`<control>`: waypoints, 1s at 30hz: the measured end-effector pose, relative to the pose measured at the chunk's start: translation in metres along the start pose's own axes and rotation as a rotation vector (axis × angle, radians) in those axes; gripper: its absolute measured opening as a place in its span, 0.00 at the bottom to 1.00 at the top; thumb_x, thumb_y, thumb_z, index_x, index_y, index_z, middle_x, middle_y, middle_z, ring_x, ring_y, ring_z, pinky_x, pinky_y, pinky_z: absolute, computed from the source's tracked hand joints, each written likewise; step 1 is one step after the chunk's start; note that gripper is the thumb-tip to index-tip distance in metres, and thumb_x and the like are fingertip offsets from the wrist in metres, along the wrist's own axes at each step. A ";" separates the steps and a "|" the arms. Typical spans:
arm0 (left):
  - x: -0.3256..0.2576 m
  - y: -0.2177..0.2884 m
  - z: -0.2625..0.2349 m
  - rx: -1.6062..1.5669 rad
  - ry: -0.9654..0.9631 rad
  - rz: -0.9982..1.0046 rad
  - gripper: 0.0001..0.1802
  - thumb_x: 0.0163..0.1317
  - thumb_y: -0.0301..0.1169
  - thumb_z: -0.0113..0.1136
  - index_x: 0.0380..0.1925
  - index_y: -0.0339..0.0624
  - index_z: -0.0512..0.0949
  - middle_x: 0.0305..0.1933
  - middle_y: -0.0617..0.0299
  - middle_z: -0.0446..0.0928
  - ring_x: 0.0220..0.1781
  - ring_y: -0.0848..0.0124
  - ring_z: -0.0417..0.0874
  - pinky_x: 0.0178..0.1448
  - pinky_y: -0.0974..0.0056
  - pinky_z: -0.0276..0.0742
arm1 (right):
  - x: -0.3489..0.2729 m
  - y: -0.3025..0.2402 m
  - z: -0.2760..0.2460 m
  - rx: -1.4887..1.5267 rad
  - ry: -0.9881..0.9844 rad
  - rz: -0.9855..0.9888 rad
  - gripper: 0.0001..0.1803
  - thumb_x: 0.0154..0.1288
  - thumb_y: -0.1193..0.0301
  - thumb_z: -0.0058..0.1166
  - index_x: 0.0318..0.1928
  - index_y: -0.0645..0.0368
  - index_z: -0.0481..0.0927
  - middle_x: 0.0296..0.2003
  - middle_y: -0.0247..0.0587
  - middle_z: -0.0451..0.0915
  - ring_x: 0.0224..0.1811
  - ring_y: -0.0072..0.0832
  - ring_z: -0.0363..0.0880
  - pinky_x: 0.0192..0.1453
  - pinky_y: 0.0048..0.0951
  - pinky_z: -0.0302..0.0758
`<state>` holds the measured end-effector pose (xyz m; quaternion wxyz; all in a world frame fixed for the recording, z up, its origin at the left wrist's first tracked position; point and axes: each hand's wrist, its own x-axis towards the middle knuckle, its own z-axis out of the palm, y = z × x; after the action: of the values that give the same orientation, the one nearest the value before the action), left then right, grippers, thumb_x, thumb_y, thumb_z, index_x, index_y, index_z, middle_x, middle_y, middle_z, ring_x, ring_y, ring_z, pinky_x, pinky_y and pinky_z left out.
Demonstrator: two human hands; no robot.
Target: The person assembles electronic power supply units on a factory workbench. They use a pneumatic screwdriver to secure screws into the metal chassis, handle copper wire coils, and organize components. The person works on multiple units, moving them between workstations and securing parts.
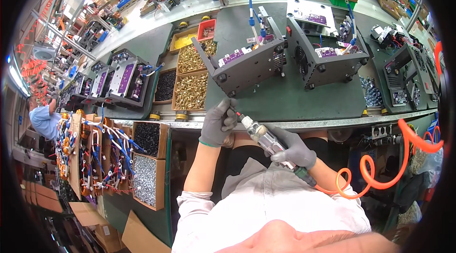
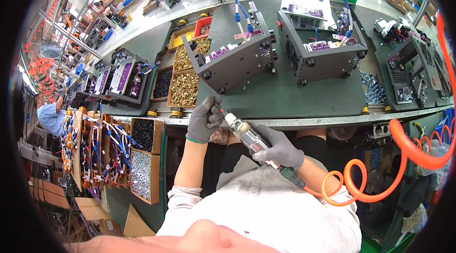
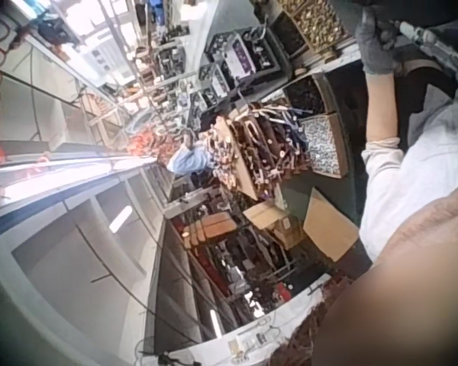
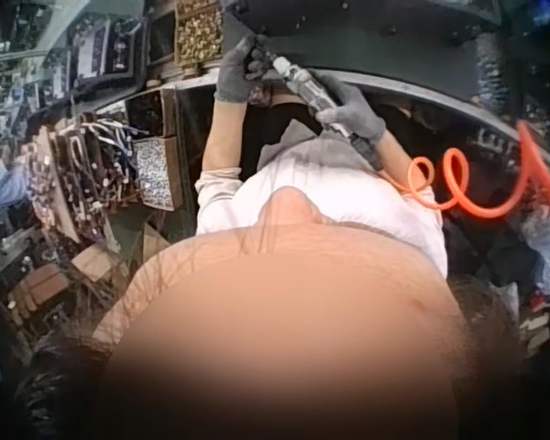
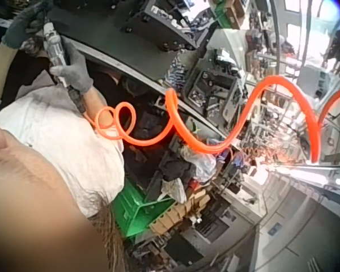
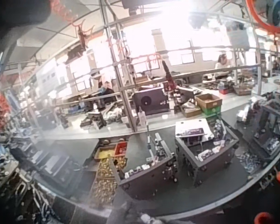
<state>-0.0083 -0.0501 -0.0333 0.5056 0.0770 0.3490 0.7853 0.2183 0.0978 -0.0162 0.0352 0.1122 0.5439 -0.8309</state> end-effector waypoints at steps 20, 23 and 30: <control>0.042 0.061 0.052 0.776 0.418 0.643 0.13 0.71 0.35 0.57 0.46 0.38 0.84 0.21 0.76 0.68 0.19 0.88 0.60 0.21 0.77 0.51 | 0.047 -0.009 0.010 -0.123 0.223 -0.283 0.51 0.47 0.73 0.65 0.74 0.64 0.57 0.46 0.41 0.76 0.36 0.20 0.76 0.39 0.23 0.77; 0.044 0.060 0.048 0.735 0.382 0.589 0.12 0.71 0.33 0.58 0.44 0.38 0.84 0.21 0.77 0.69 0.18 0.88 0.59 0.21 0.77 0.51 | 0.046 -0.013 0.016 -0.029 0.207 -0.176 0.51 0.48 0.72 0.66 0.74 0.64 0.56 0.49 0.44 0.75 0.39 0.22 0.77 0.41 0.24 0.78; 0.032 0.047 0.024 -0.057 0.393 0.430 0.13 0.73 0.33 0.53 0.49 0.34 0.76 0.28 0.67 0.74 0.23 0.80 0.65 0.23 0.76 0.60 | 0.047 -0.012 0.015 0.092 0.171 -0.192 0.50 0.51 0.72 0.66 0.74 0.64 0.55 0.48 0.43 0.76 0.30 0.18 0.77 0.29 0.21 0.76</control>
<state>-0.0467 -0.0230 0.0062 0.2521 -0.0188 0.3937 0.8838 0.1680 0.0921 -0.0103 -0.0961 0.1316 0.5145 -0.8418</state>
